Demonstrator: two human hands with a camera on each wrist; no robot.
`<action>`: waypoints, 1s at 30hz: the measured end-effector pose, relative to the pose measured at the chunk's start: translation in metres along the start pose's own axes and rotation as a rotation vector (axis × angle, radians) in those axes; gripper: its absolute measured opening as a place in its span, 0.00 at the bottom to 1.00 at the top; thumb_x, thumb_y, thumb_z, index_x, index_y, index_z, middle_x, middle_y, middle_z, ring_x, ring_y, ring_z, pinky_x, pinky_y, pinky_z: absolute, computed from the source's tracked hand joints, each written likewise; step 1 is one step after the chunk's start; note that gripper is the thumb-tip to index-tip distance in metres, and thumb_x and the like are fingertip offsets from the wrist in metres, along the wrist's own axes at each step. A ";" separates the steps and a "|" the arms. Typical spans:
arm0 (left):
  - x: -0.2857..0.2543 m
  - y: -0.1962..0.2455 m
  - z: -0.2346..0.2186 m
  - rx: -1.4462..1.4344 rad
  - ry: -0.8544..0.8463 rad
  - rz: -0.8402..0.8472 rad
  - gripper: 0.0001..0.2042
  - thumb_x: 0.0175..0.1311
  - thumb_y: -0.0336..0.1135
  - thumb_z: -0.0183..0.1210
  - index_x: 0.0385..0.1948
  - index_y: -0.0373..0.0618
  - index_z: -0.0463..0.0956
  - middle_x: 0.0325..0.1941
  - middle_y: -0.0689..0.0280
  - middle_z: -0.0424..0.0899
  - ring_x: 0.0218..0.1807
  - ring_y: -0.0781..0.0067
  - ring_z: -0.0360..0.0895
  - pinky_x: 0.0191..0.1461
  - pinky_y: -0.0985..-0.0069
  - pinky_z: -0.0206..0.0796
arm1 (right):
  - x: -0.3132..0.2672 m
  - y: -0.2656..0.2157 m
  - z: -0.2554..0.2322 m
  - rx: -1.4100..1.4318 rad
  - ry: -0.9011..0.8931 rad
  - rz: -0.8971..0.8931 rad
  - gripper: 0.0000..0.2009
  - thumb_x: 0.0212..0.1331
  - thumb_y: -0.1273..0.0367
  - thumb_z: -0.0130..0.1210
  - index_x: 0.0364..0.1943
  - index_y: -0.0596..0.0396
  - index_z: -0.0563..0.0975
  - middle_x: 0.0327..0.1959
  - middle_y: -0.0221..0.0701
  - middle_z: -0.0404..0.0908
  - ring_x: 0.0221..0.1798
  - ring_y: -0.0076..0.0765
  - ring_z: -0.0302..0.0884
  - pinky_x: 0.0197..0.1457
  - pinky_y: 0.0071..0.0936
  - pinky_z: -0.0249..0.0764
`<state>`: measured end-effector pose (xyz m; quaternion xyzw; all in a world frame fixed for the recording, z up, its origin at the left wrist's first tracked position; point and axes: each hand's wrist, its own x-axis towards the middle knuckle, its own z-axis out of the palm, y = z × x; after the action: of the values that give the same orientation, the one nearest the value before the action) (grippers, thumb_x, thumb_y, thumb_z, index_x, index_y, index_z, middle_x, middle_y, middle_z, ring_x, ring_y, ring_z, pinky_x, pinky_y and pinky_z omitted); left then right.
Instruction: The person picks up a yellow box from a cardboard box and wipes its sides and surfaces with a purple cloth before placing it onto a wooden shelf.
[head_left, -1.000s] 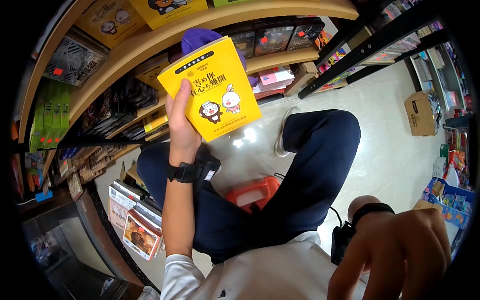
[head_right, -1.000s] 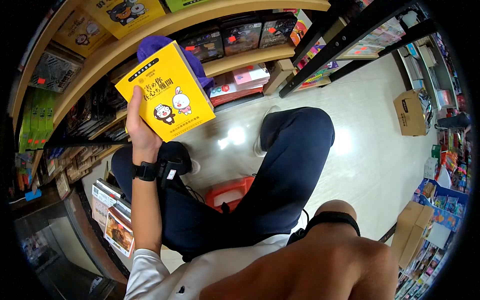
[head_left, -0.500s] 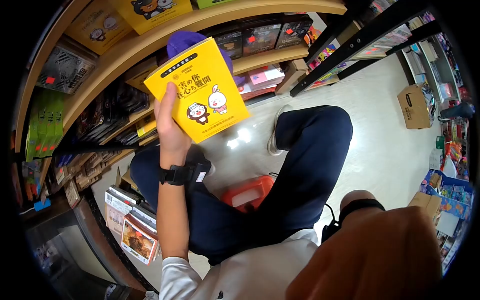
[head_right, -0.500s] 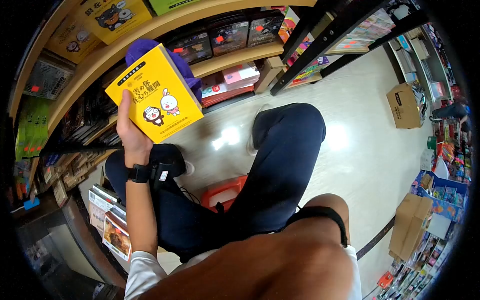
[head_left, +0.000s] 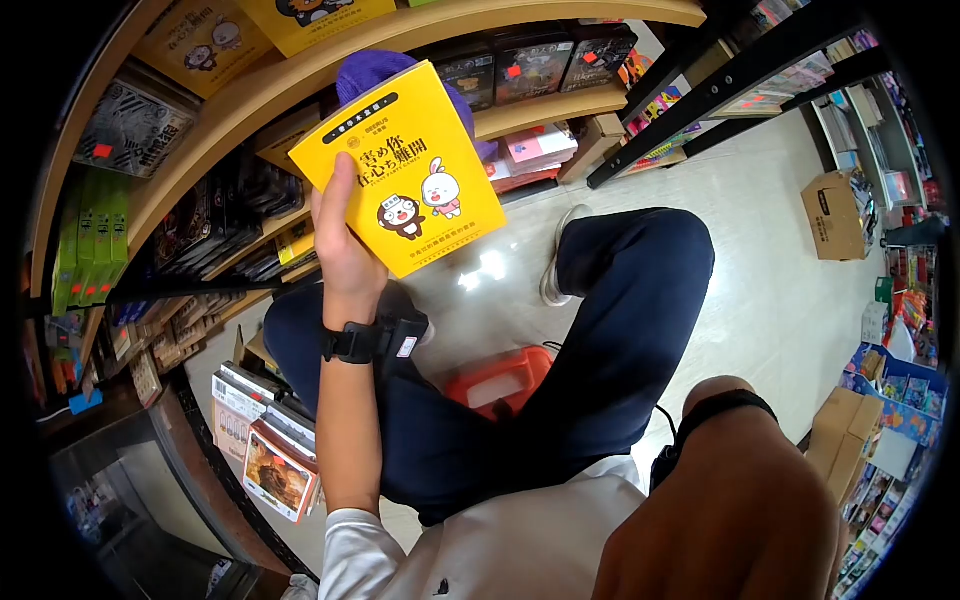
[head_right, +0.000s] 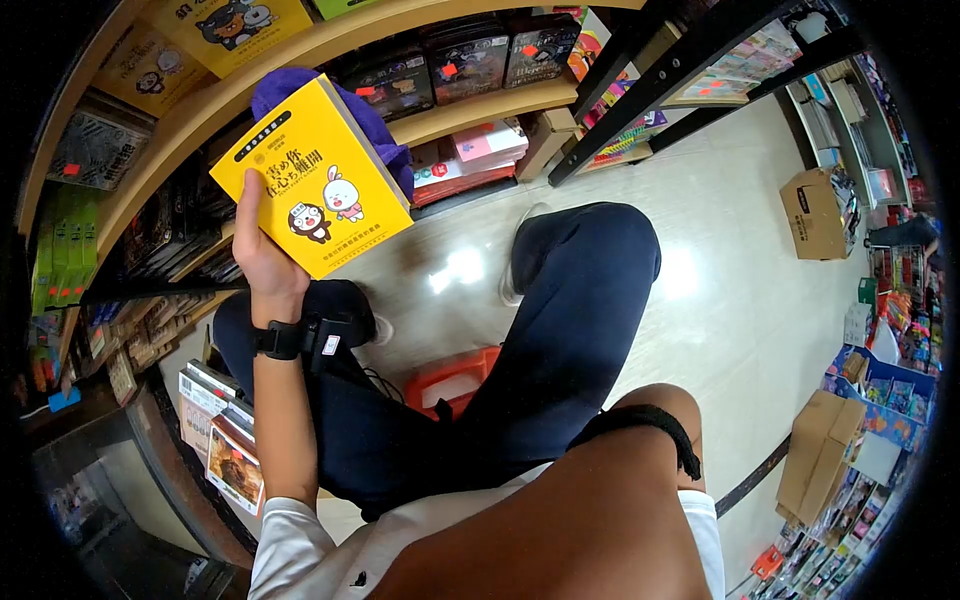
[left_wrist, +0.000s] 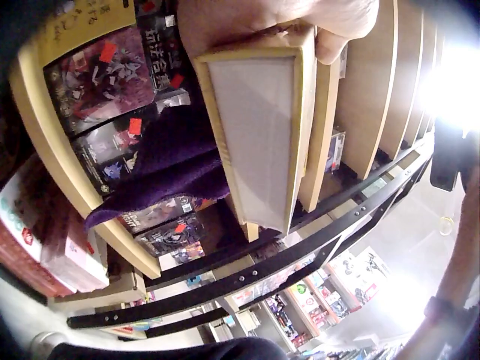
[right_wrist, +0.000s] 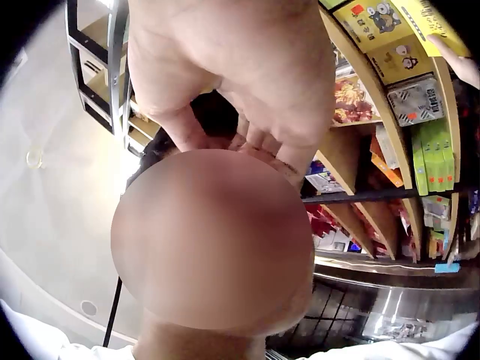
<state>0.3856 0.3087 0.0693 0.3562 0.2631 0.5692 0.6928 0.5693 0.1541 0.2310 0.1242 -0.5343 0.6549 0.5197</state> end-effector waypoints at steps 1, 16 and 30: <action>0.000 0.001 0.001 0.007 -0.011 0.001 0.20 0.71 0.42 0.50 0.55 0.36 0.70 0.55 0.55 0.78 0.53 0.66 0.79 0.56 0.72 0.70 | 0.001 -0.001 -0.002 0.000 0.002 0.011 0.05 0.63 0.71 0.54 0.41 0.48 0.76 0.33 0.34 0.78 0.31 0.33 0.76 0.26 0.32 0.67; -0.007 0.002 -0.005 -0.258 -0.242 -0.011 0.21 0.71 0.42 0.47 0.57 0.36 0.69 0.57 0.53 0.78 0.56 0.59 0.77 0.61 0.65 0.68 | -0.022 0.045 -0.157 -1.134 0.600 0.505 0.23 0.67 0.64 0.52 0.65 0.50 0.65 0.60 0.31 0.70 0.60 0.26 0.69 0.56 0.24 0.70; -0.002 0.009 0.013 0.414 -0.462 -0.072 0.22 0.63 0.38 0.59 0.54 0.33 0.70 0.53 0.62 0.77 0.54 0.73 0.72 0.61 0.75 0.60 | -0.044 0.042 -0.180 -0.506 0.852 0.316 0.19 0.61 0.73 0.55 0.57 0.62 0.73 0.52 0.35 0.78 0.52 0.28 0.76 0.56 0.24 0.71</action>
<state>0.3894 0.3052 0.0841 0.6000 0.2212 0.3827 0.6668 0.6246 0.2838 0.1043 -0.3654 -0.4291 0.5681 0.5998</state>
